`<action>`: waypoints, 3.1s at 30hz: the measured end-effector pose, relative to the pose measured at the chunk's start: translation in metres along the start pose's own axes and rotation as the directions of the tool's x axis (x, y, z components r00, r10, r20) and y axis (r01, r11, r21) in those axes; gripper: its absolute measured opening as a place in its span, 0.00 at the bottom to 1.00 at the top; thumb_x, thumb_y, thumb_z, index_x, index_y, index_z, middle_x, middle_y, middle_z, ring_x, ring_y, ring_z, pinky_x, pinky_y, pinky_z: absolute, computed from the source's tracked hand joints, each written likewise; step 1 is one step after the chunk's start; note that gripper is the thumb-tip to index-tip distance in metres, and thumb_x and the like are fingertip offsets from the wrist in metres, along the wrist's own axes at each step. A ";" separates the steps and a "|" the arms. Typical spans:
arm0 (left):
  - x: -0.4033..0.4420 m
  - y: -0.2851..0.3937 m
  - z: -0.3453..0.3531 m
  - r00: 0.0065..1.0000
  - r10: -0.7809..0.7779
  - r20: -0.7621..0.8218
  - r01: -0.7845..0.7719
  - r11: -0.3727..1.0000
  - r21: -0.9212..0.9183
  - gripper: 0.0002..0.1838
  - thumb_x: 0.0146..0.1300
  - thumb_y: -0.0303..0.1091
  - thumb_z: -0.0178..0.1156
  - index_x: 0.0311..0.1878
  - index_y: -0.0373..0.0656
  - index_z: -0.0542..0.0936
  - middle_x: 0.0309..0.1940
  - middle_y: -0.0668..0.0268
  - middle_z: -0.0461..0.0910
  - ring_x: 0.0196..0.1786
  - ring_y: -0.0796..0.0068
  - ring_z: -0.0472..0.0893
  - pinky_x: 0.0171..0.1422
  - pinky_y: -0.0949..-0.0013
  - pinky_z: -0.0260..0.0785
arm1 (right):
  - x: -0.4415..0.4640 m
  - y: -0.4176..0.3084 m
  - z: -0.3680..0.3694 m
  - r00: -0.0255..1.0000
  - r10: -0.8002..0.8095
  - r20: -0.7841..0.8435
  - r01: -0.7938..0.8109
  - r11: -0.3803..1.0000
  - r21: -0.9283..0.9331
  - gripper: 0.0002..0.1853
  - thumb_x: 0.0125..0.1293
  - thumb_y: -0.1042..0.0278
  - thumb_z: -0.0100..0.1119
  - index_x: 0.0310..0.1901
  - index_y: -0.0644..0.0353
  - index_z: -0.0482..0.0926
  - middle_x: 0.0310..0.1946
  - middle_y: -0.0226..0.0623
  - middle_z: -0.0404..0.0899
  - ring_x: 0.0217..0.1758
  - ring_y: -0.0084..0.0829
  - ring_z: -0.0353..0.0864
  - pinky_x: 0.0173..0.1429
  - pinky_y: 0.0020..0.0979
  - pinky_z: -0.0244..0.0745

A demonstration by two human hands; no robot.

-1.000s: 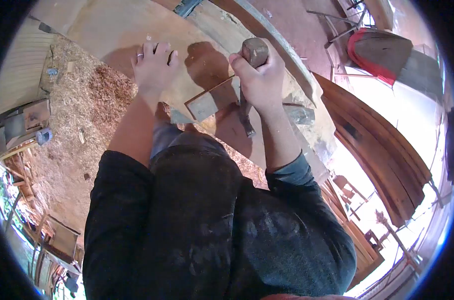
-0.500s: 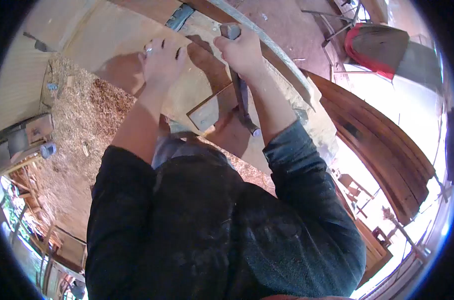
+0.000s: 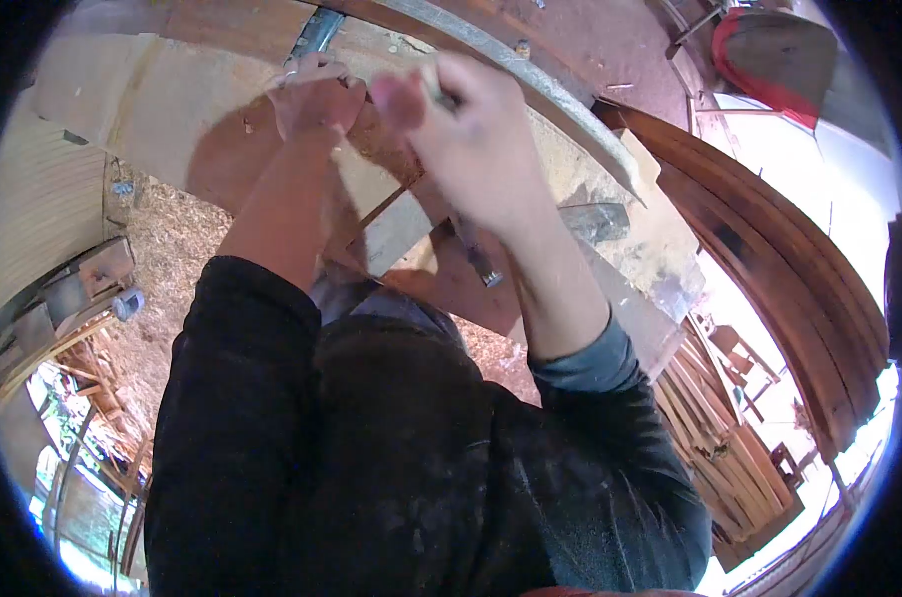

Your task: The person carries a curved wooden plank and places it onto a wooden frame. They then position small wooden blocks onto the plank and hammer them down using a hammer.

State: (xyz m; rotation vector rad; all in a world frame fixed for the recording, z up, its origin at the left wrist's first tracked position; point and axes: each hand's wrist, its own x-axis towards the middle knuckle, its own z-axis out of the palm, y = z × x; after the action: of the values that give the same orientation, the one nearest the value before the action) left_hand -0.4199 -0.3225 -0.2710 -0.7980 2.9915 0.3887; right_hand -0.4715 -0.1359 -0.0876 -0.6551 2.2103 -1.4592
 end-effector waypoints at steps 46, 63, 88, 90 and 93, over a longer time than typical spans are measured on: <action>-0.069 0.125 -0.120 0.330 0.595 0.733 0.498 0.550 -0.671 0.38 0.66 0.44 0.66 0.77 0.47 0.64 0.49 0.67 0.80 0.46 0.74 0.82 0.48 0.68 0.80 | -0.404 0.073 -0.081 0.626 0.721 -0.298 -0.521 0.671 0.527 0.15 0.72 0.69 0.58 0.56 0.64 0.80 0.41 0.38 0.84 0.42 0.25 0.83 0.47 0.30 0.79; -0.156 -0.138 -0.018 0.995 0.058 0.086 0.005 0.801 -0.599 0.25 0.64 0.47 0.64 0.55 0.36 0.82 0.44 0.52 0.87 0.47 0.62 0.87 0.50 0.64 0.77 | -0.256 0.028 -0.061 0.902 0.301 0.309 -0.418 0.441 0.794 0.35 0.66 0.68 0.67 0.72 0.57 0.64 0.47 0.44 0.81 0.50 0.34 0.82 0.46 0.32 0.80; -0.158 -0.155 -0.091 0.945 0.325 0.030 -0.253 0.788 -0.561 0.42 0.46 0.23 0.71 0.70 0.45 0.71 0.56 0.50 0.81 0.59 0.48 0.80 0.67 0.54 0.72 | -0.207 -0.018 -0.016 0.888 0.460 0.033 -0.447 0.877 -0.177 0.24 0.63 0.73 0.68 0.62 0.58 0.76 0.42 0.34 0.81 0.36 0.26 0.83 0.36 0.25 0.80; -0.163 -0.160 -0.093 0.956 0.293 0.026 -0.241 0.830 -0.502 0.43 0.47 0.25 0.72 0.71 0.46 0.71 0.56 0.51 0.82 0.59 0.48 0.80 0.68 0.55 0.71 | -0.231 0.013 -0.014 0.822 0.546 0.160 -0.566 0.757 0.328 0.26 0.71 0.67 0.59 0.70 0.54 0.68 0.52 0.45 0.80 0.47 0.35 0.84 0.42 0.29 0.82; -0.163 -0.164 -0.094 0.976 0.195 -0.092 -0.216 0.897 -0.386 0.44 0.46 0.27 0.73 0.71 0.43 0.69 0.57 0.49 0.81 0.60 0.50 0.80 0.68 0.56 0.72 | -0.248 0.019 0.012 0.893 0.423 0.156 -0.360 0.461 0.811 0.26 0.73 0.61 0.54 0.71 0.55 0.67 0.59 0.57 0.76 0.57 0.50 0.81 0.45 0.33 0.83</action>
State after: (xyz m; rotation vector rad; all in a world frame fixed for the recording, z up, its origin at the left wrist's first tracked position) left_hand -0.1929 -0.4036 -0.2047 -0.5068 3.0958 1.0210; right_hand -0.2678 0.0077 -0.0895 0.2414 1.2624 -1.9871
